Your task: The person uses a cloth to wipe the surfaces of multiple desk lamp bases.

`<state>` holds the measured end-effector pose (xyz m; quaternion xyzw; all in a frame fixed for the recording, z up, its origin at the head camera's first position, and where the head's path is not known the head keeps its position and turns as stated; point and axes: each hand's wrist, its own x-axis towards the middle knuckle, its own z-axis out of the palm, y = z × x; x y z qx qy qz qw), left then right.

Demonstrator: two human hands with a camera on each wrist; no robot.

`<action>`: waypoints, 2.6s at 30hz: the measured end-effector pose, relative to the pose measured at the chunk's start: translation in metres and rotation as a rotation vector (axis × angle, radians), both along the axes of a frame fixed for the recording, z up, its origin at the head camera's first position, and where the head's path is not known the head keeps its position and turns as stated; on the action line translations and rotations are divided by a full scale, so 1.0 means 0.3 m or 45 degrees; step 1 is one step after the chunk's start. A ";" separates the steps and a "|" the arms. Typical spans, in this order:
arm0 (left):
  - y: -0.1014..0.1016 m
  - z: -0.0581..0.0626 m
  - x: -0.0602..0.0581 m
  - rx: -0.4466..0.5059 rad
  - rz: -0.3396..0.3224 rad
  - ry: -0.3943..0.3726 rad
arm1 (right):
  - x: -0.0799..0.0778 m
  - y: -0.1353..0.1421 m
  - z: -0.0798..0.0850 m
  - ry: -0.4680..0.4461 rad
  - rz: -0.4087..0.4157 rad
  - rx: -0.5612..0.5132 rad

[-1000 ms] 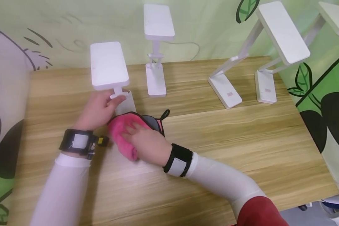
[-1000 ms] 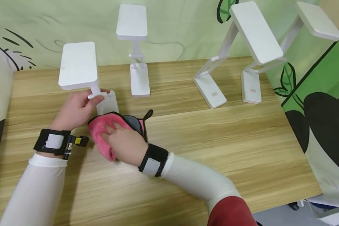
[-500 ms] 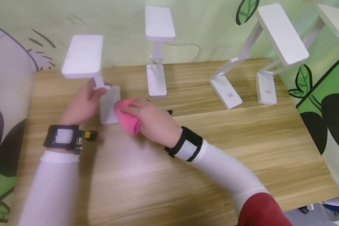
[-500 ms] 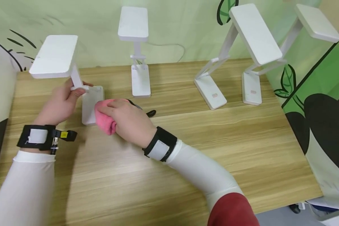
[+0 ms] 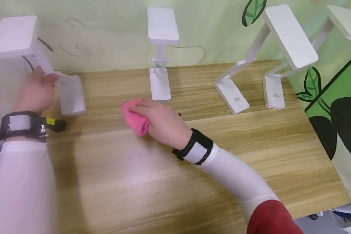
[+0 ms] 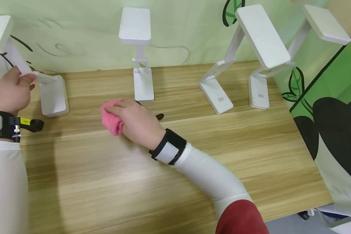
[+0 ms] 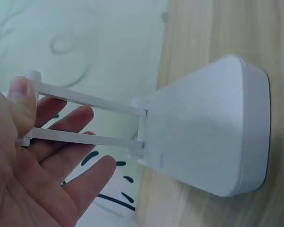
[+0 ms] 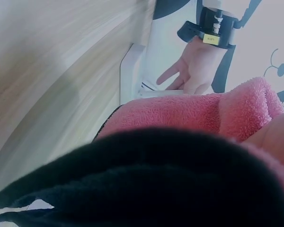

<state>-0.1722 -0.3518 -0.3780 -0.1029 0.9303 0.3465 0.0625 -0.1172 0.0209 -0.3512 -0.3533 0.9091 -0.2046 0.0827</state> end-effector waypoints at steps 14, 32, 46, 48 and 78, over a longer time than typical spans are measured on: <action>-0.060 0.017 -0.017 0.050 -0.006 -0.078 | -0.008 0.006 -0.018 -0.055 0.044 -0.120; -0.005 -0.009 0.014 0.390 0.289 0.080 | -0.012 0.024 -0.027 -0.065 0.016 -0.089; 0.157 0.079 0.050 0.249 0.644 0.456 | -0.066 0.062 -0.015 -0.090 -0.052 -0.153; 0.181 0.080 0.050 0.243 0.542 0.440 | -0.075 0.074 -0.008 -0.083 -0.069 -0.169; 0.763 -0.023 -0.266 0.288 -0.444 0.170 | -0.186 0.316 0.011 0.007 -0.364 -0.020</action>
